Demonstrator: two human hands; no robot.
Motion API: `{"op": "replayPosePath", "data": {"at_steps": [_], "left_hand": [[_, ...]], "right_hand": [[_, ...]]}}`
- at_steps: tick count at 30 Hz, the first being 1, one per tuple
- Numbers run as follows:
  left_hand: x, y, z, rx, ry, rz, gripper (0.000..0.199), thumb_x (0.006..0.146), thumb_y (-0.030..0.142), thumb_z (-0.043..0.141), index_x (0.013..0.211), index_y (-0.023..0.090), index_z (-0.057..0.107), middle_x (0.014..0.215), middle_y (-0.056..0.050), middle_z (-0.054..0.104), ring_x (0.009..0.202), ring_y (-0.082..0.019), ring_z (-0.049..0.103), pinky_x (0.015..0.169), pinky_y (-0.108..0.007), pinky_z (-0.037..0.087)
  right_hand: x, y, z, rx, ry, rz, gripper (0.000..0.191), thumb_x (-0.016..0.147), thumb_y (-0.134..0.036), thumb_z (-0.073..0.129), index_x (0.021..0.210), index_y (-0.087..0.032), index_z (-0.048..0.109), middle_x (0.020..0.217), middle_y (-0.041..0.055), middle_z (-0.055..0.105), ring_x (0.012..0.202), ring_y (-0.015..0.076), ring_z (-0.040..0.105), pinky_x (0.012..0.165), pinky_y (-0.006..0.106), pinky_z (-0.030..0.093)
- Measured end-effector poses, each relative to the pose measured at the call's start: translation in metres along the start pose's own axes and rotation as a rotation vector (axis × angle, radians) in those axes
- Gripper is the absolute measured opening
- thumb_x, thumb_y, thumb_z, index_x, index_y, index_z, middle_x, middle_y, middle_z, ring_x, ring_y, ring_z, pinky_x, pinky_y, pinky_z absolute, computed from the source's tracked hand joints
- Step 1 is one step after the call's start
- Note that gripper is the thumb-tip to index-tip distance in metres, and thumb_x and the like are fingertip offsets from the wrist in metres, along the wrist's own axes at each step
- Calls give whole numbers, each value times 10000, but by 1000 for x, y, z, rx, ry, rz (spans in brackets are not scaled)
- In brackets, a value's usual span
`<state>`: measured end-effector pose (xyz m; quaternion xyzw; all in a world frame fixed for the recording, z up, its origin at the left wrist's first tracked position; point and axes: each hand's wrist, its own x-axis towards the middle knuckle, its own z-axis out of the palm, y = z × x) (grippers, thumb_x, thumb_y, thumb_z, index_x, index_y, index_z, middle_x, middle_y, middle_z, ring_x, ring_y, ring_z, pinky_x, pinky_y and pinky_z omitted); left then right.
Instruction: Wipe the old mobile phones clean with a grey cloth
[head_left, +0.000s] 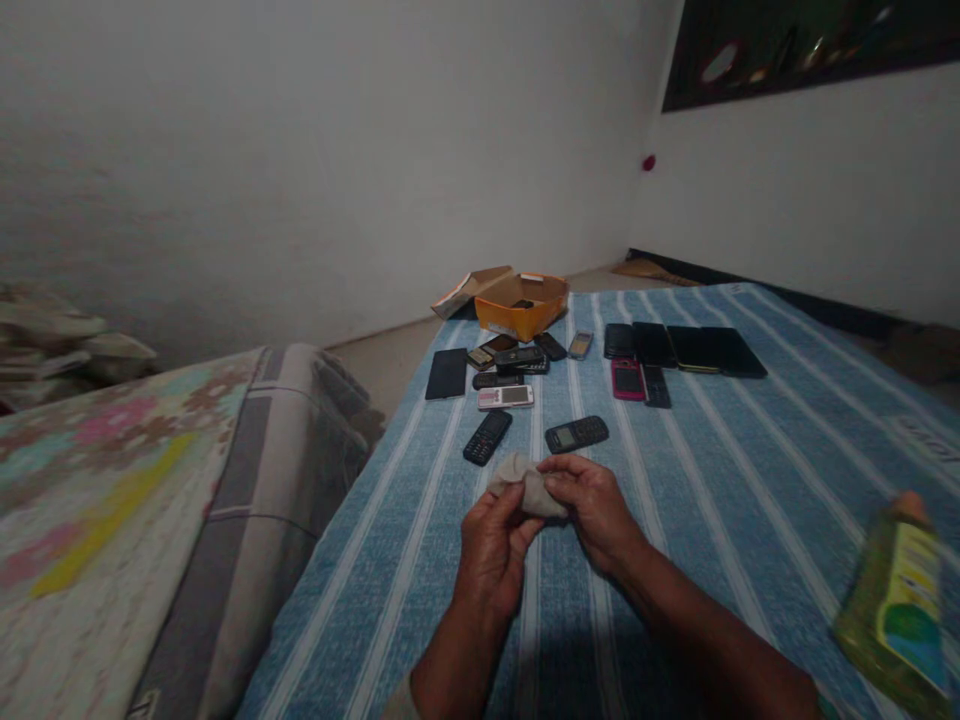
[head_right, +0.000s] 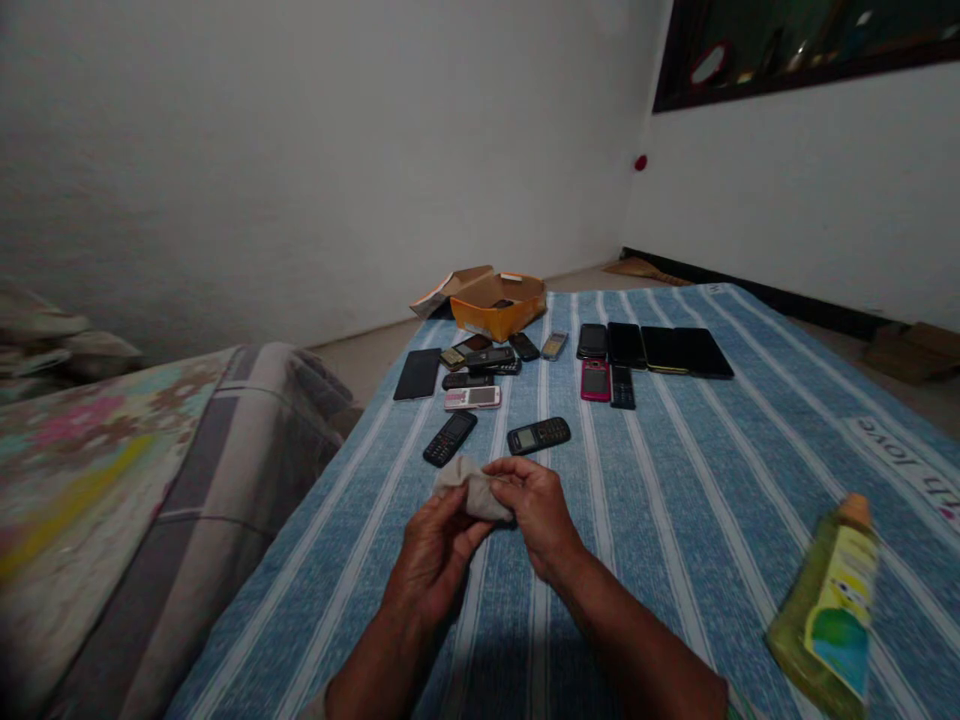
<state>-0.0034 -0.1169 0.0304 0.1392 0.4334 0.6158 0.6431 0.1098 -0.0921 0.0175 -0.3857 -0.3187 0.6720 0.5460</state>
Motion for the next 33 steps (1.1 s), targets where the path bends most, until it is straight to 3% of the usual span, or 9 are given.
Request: {"op": "replayPosePath", "data": {"at_steps": [5,11,16,22,25,28,33], "left_hand": [[6,-1,0,-4,25,12,275,629,264,833,824,120,702,783,-49,732,741,-197,695,672,-290,580],[9,1,-1,82,117,124,274,580,244,831,792,113,717,739,-55,734,734,-216,699,672,-296,559],[9,4,-3,138,145,234,350,582,281,836,853,90,723,779,-64,744,698,-182,688,682,-277,525],[12,2,-12,258,169,346,323,656,335,802,871,109,716,750,-25,733,668,-142,651,671,-249,497],[11,1,-11,311,172,365,324,662,360,799,856,117,706,709,-5,711,629,-133,628,622,-237,484],[9,-1,-10,353,147,357,312,671,369,796,838,124,698,699,6,694,609,-122,609,592,-224,473],[5,-5,-9,367,35,306,312,692,348,789,891,121,708,764,-21,714,682,-140,638,667,-243,498]], "right_hand": [[-3,1,3,-88,-40,-32,206,581,-210,695,780,-161,717,612,-14,654,566,118,553,573,238,407],[-1,3,-2,-271,-62,-161,182,616,-221,659,784,-173,709,606,-27,634,559,122,553,566,247,415],[1,2,-8,-499,29,-312,191,678,-256,635,838,-185,711,798,44,724,766,209,669,735,330,503],[-12,-3,-1,-839,116,-583,212,756,-245,588,925,-184,701,910,81,703,855,227,649,808,370,500],[-17,0,5,-830,62,-522,314,723,-243,636,1025,-171,676,967,88,699,849,221,654,762,348,525],[-17,5,8,-779,45,-470,441,677,-210,660,1117,-176,642,1069,93,700,940,230,662,834,357,529],[-16,5,8,-733,-25,-471,413,714,-164,587,1123,-203,626,1072,72,712,989,213,667,907,359,505]]}}
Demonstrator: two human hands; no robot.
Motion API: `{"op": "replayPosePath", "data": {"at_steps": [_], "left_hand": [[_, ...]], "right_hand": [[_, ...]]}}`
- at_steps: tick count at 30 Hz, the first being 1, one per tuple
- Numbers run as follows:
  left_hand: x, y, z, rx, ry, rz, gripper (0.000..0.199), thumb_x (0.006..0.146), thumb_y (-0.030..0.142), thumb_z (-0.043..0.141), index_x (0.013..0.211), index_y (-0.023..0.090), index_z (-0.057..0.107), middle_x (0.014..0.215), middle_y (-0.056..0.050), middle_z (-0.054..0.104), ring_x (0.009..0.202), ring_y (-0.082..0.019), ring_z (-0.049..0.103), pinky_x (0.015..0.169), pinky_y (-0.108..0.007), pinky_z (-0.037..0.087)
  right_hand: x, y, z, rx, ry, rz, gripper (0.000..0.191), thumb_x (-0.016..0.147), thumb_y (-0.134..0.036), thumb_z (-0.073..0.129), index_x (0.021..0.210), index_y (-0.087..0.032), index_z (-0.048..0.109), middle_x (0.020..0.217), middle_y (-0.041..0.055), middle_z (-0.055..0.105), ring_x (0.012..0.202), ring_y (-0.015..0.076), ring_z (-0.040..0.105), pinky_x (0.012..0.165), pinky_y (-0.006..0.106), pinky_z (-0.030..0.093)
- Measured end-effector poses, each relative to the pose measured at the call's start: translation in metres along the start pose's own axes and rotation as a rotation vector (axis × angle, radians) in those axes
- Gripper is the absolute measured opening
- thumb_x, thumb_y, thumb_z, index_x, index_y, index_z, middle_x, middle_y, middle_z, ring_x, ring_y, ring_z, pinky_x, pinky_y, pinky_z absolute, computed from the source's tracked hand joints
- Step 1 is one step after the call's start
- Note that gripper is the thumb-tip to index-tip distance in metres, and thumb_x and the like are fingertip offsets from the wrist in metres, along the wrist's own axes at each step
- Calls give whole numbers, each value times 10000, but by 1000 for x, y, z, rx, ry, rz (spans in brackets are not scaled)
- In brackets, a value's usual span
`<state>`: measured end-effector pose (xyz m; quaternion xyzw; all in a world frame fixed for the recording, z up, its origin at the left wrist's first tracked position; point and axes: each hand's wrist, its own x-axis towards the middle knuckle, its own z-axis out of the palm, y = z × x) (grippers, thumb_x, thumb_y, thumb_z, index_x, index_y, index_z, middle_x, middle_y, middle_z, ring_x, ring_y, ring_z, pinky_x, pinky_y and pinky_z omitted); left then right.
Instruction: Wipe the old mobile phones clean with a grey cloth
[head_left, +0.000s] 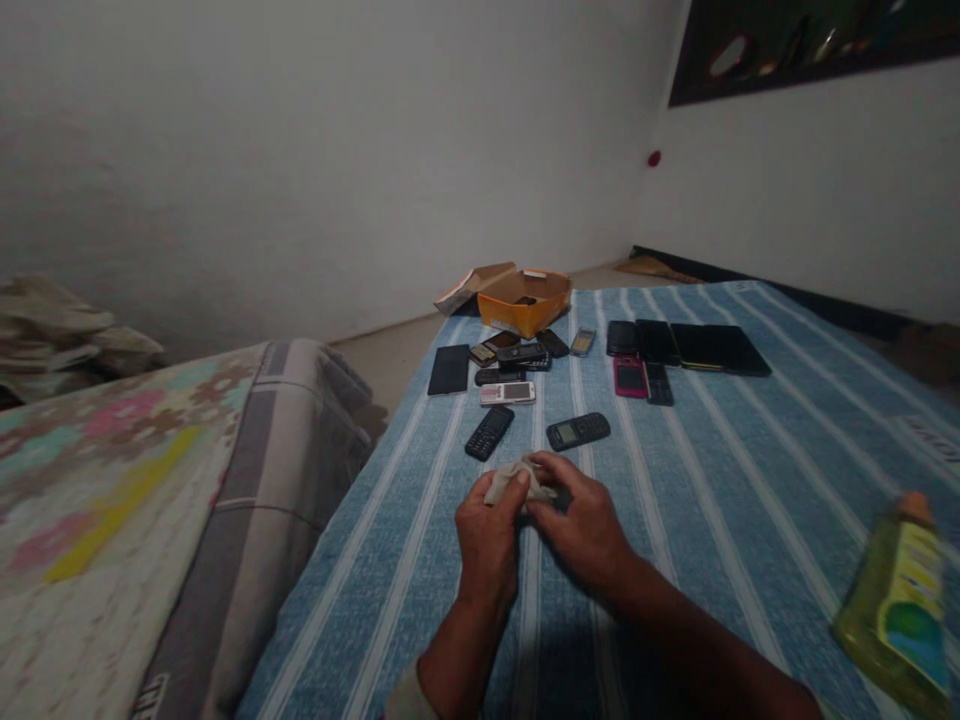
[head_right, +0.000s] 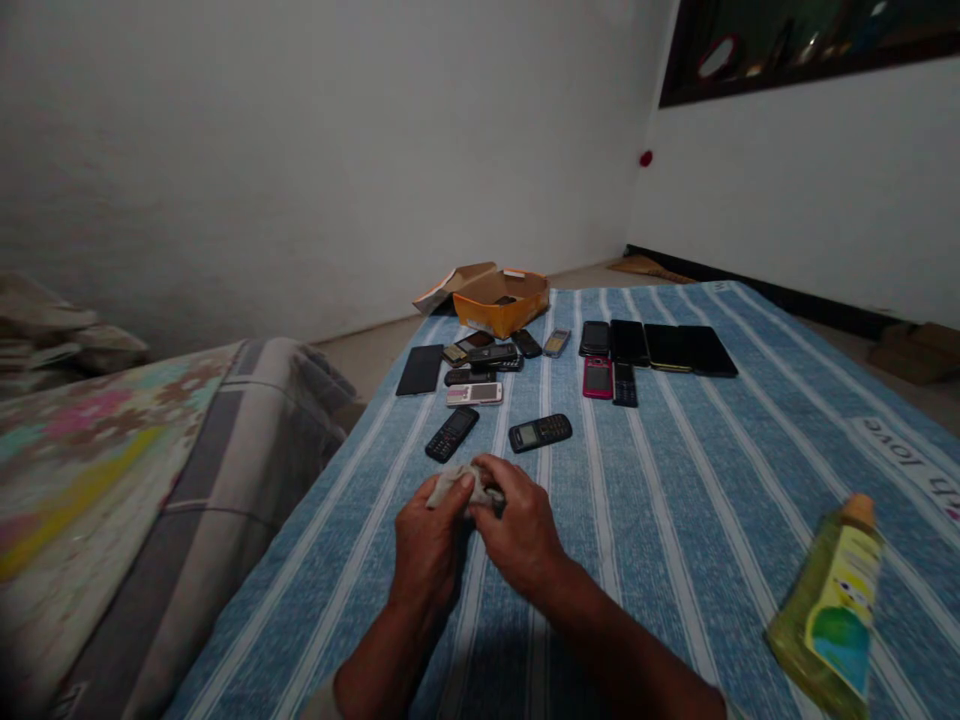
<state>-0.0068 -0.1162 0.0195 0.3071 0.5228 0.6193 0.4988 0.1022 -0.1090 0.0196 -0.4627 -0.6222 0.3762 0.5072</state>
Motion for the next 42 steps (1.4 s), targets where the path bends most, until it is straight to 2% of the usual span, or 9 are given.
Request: {"op": "replayPosePath", "data": {"at_steps": [7,10,13,17,23,27,33,37,42], "left_hand": [[-3,3,1,-3,-48,-40,308,671,318,800,893,118,729,761,-39,729,688,-148,643,677,-249,499],[-4,4,1,12,-40,-54,283,645,313,808,835,116,736,728,-34,722,633,-130,618,644,-240,487],[-5,6,2,28,-3,-48,249,619,309,812,757,120,727,670,-18,700,579,-115,587,600,-230,470],[-6,9,3,66,21,-12,217,617,300,806,711,125,720,627,-4,679,558,-112,571,587,-231,468],[-5,6,1,125,30,32,231,638,321,805,750,131,733,669,-13,698,611,-133,606,630,-251,492],[-3,4,1,79,45,27,251,643,316,811,805,142,732,747,-18,724,672,-138,632,672,-250,504],[-2,4,1,84,67,36,256,609,308,828,769,136,726,712,-9,703,631,-132,619,626,-244,498],[-4,6,1,143,47,82,220,619,316,812,729,144,730,726,-19,711,674,-154,631,676,-270,509],[-6,9,2,167,-3,112,206,608,295,807,749,159,742,781,-44,731,751,-197,652,760,-328,525]], "right_hand": [[3,-3,-7,138,-167,55,348,759,-141,508,1094,-192,584,744,-13,680,791,166,666,798,311,507],[6,-1,-9,162,-167,130,275,761,-180,527,1028,-184,588,651,-36,628,671,149,627,675,276,486],[7,4,-8,185,-140,178,287,764,-216,549,1046,-175,584,651,-38,628,600,135,595,594,256,452],[7,8,-6,95,-79,151,357,765,-229,577,1115,-174,618,645,-39,632,608,146,599,627,277,462],[8,6,-10,-16,-54,39,154,791,-233,595,841,-209,738,822,34,702,806,189,640,754,311,485],[9,6,-12,-19,-70,-22,149,817,-217,600,759,-210,737,744,20,646,747,163,615,726,289,474],[8,7,-11,34,-184,-43,186,817,-169,588,680,-205,708,827,19,654,820,150,618,804,290,474],[9,7,-13,20,-186,-9,265,824,-175,561,572,-196,641,774,8,637,764,138,607,754,275,464],[12,9,-14,-3,-104,60,272,768,-168,567,497,-191,583,694,0,614,675,133,588,669,264,456]]}}
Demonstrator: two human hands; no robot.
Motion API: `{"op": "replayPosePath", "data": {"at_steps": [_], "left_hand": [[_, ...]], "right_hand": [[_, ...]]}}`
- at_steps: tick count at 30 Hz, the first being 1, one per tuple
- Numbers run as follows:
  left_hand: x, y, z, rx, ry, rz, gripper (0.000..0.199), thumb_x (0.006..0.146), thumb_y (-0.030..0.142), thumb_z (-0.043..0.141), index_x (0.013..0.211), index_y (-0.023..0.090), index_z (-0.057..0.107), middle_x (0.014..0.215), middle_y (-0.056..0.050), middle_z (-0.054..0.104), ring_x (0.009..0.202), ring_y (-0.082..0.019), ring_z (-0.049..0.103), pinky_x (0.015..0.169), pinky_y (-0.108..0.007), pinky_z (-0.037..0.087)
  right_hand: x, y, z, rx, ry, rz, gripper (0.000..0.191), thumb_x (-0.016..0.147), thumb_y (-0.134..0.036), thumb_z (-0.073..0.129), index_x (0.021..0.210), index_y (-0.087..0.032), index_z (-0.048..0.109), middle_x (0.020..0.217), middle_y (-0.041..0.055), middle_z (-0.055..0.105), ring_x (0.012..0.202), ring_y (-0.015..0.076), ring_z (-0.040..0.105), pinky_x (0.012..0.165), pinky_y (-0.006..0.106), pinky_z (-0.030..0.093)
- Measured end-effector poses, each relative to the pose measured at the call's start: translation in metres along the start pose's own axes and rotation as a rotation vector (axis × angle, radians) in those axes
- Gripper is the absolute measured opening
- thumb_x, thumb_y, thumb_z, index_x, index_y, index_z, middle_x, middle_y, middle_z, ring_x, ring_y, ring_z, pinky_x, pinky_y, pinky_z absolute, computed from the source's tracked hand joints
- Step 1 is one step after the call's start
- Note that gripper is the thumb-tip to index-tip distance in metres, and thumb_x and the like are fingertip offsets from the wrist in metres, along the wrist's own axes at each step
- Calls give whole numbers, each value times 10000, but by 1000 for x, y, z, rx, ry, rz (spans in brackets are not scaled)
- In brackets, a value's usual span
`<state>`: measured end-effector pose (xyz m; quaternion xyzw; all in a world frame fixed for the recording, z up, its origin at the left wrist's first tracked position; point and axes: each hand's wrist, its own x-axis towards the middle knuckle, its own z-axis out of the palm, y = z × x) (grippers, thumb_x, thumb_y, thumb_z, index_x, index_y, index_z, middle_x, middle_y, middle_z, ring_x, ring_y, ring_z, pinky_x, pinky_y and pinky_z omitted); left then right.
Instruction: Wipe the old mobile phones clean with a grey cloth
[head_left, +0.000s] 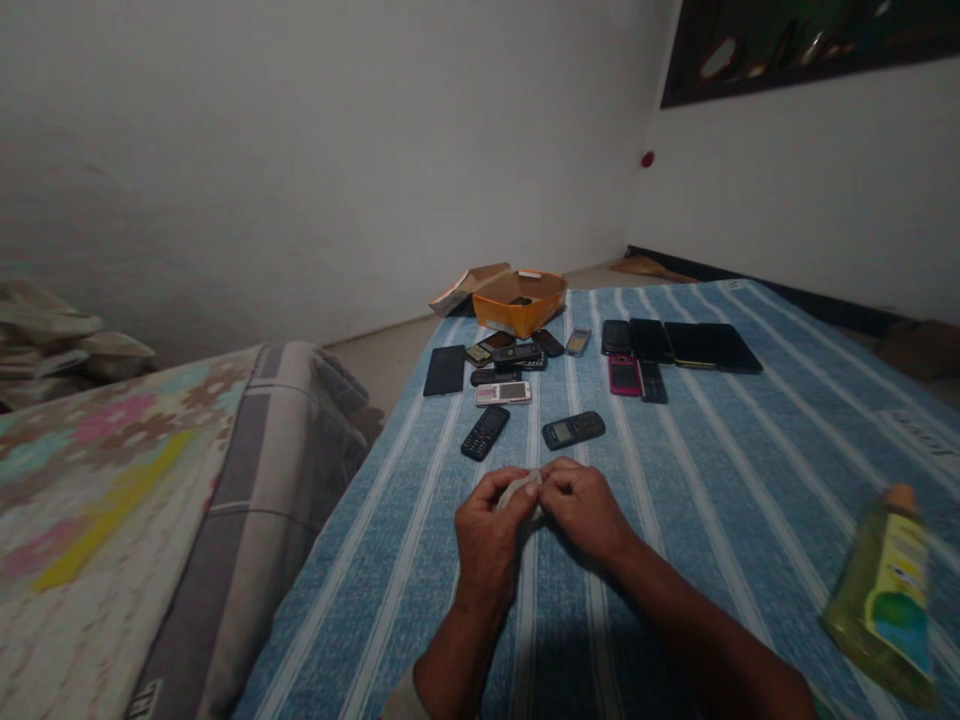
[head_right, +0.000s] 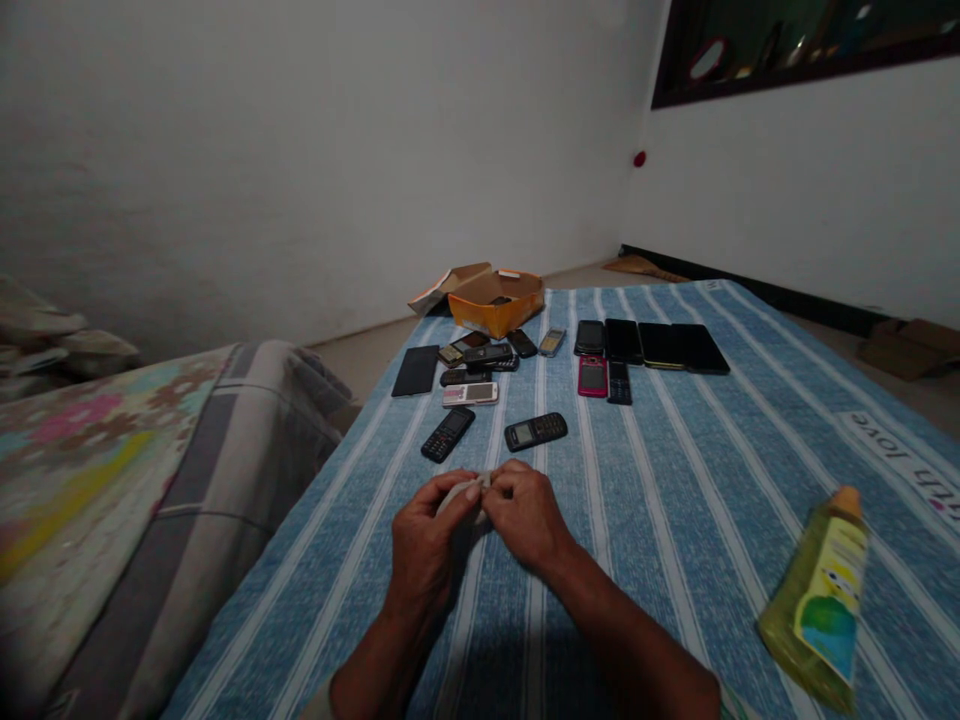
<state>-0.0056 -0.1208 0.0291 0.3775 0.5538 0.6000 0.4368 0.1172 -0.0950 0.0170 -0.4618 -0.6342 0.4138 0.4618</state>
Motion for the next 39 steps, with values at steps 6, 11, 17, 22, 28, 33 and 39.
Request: {"op": "replayPosePath", "data": {"at_steps": [6,11,17,22,28,33,39], "left_hand": [[-2,5,2,10,19,102,126,575,266,806,628,186,725,728,-38,705,776,-221,648,825,-374,533],[0,5,0,46,24,140,104,597,258,789,602,191,709,712,-32,690,754,-204,639,782,-336,522],[2,4,0,68,21,157,104,599,247,789,598,190,702,704,-29,687,737,-199,643,783,-338,526],[1,13,5,-26,18,74,235,549,231,825,758,180,733,839,-51,721,820,-213,667,790,-338,545],[4,21,10,-16,2,0,388,467,185,855,835,181,732,890,-77,732,863,-251,677,682,-325,562],[7,16,14,135,-80,10,158,593,227,796,731,167,748,724,-53,733,688,-205,667,655,-313,535],[19,13,13,175,-81,44,52,594,172,734,645,170,730,638,-16,707,619,-164,629,618,-261,490]], "right_hand": [[3,7,-1,-58,38,33,252,722,-197,564,470,-192,572,596,-19,539,579,119,525,576,253,418],[6,12,1,137,54,175,114,647,-280,692,647,-181,634,658,-10,600,635,146,582,603,265,459],[6,9,1,365,-43,261,271,619,-311,738,845,-162,718,670,-15,627,585,136,583,531,245,458],[7,4,-5,454,47,309,176,582,-310,765,656,-163,702,576,-8,630,504,127,538,464,237,429],[12,5,-10,646,164,380,241,530,-309,805,684,-151,706,586,8,660,474,126,545,467,251,450],[9,5,-5,594,125,331,210,576,-305,791,702,-154,715,612,6,666,519,131,559,514,257,450],[7,-2,-10,608,-6,313,243,663,-357,758,778,-144,731,660,14,668,608,145,602,597,277,469]]}}
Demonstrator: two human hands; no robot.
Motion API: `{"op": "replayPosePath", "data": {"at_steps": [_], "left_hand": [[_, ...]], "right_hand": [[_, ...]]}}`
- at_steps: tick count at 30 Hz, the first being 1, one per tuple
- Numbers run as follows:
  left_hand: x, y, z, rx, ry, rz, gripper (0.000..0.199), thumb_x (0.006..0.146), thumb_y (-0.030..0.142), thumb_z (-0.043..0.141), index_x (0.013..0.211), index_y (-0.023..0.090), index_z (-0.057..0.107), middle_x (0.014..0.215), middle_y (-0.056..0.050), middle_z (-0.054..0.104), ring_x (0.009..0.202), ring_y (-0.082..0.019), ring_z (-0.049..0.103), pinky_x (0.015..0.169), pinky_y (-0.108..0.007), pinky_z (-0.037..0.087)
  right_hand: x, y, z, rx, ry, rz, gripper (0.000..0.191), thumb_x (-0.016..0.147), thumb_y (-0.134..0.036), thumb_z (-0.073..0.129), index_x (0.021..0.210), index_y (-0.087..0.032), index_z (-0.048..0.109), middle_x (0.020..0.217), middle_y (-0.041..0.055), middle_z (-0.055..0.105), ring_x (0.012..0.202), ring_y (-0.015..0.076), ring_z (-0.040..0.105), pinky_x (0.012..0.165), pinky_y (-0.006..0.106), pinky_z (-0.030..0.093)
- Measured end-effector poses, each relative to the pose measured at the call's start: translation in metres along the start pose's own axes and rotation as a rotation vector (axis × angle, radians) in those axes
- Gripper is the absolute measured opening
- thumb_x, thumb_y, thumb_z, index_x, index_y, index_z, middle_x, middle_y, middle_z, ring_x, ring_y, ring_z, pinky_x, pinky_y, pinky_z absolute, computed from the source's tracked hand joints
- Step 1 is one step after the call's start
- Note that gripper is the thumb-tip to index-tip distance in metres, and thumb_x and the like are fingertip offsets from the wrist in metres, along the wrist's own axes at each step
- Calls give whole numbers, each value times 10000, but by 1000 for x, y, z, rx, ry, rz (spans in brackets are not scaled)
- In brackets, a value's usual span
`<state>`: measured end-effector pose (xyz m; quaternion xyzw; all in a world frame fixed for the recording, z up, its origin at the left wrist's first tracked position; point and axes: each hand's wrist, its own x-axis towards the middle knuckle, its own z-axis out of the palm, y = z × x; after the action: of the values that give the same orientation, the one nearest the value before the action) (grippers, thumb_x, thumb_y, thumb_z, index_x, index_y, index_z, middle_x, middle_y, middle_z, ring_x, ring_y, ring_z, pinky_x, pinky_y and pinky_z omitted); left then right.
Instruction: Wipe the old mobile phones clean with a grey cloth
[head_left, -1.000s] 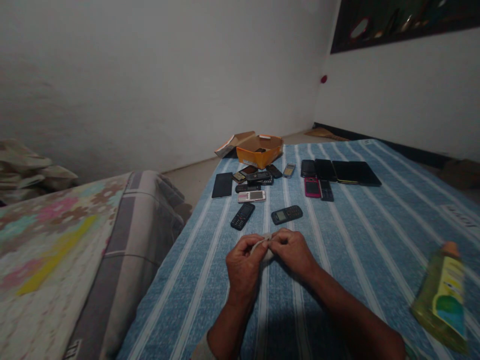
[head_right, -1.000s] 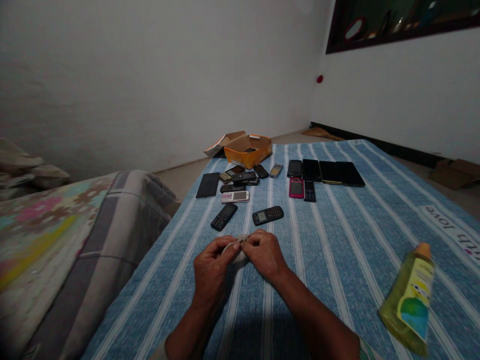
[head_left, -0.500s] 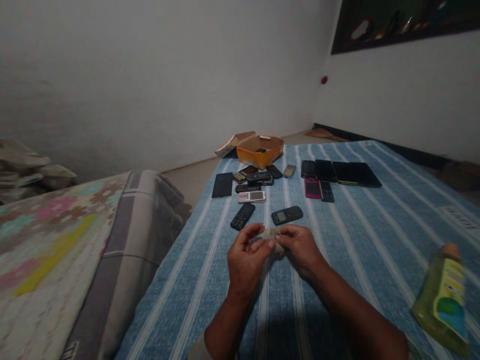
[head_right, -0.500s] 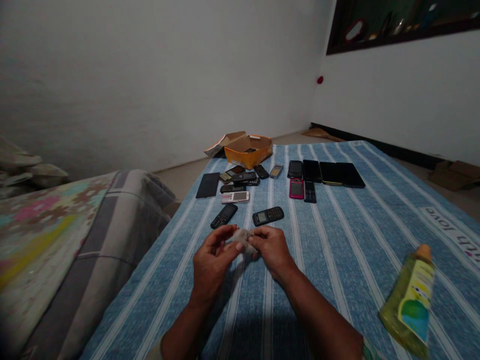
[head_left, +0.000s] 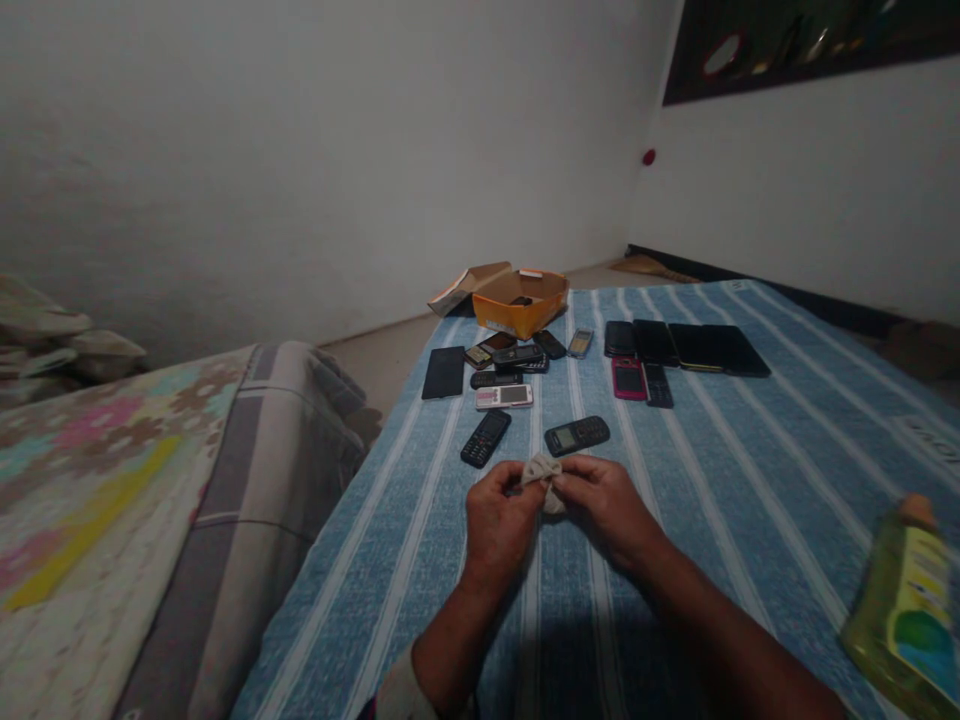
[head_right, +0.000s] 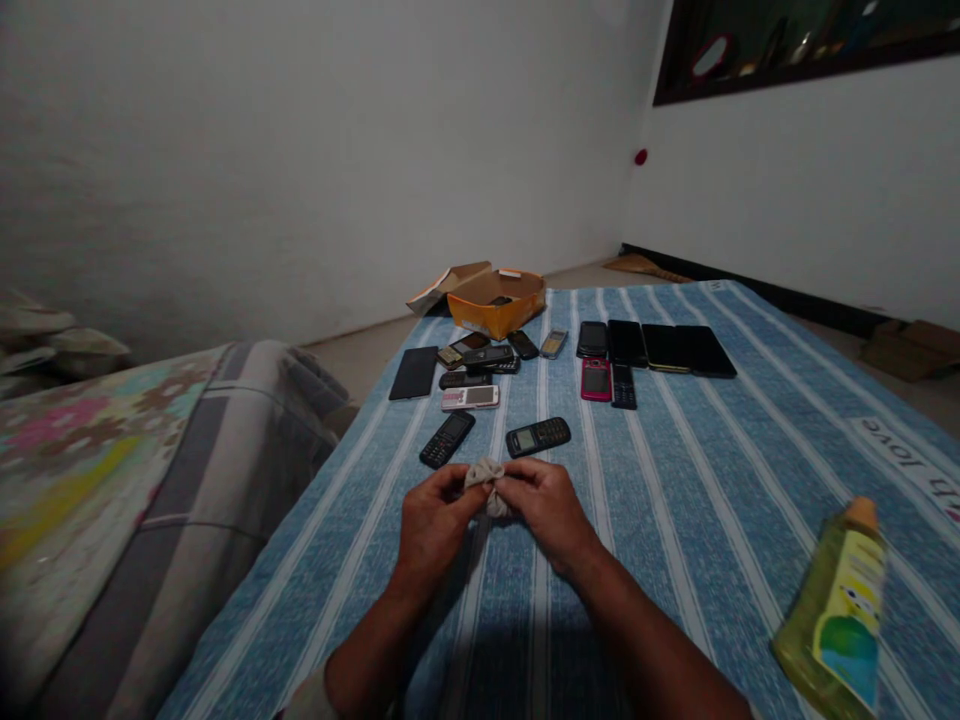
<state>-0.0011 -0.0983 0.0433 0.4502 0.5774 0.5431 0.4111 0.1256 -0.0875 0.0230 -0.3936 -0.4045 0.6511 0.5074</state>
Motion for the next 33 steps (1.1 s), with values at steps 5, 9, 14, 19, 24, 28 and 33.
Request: {"op": "replayPosePath", "data": {"at_steps": [5,9,14,19,24,28,33], "left_hand": [[8,1,-1,7,-144,-74,67,598,207,731,636,152,718,598,-5,684,573,-147,602,585,-253,468],[13,-1,-1,-57,-260,-158,135,613,211,716,726,143,748,681,-22,727,638,-170,646,640,-278,498],[19,-6,-2,-22,-410,-130,219,628,243,709,816,145,763,774,-47,740,724,-188,663,715,-310,511],[33,-3,-5,167,-328,22,189,634,258,701,791,163,744,777,-32,696,708,-179,639,663,-303,504],[51,3,-12,295,-357,196,144,763,287,612,764,179,708,742,-21,669,670,-167,622,648,-302,503],[62,-7,-8,581,-364,426,193,774,235,601,936,165,678,907,-73,682,838,-230,637,780,-378,521],[69,-27,9,918,-426,508,373,753,212,672,1109,136,592,1067,-117,650,1012,-295,579,903,-448,493]], "right_hand": [[5,1,-7,91,37,95,351,573,-394,848,744,-134,686,650,13,666,561,119,578,540,237,431],[5,-1,-11,110,64,211,375,525,-364,867,759,-142,675,671,18,681,566,129,597,529,233,427],[7,-7,-21,-55,80,90,261,578,-286,799,788,-144,735,730,49,723,658,175,643,619,283,473],[25,-19,-54,-485,394,-231,185,733,-264,662,868,-182,758,851,61,743,789,229,670,740,373,509],[45,-21,-69,-983,458,-652,259,813,-115,499,908,-200,725,924,69,712,877,220,651,816,368,513],[55,-1,-57,-1343,378,-790,325,832,-24,428,958,-169,689,1061,135,666,990,248,610,841,372,509],[58,17,-48,-1510,246,-849,265,833,-15,461,938,-157,658,1034,143,647,1004,262,572,892,393,500]]}}
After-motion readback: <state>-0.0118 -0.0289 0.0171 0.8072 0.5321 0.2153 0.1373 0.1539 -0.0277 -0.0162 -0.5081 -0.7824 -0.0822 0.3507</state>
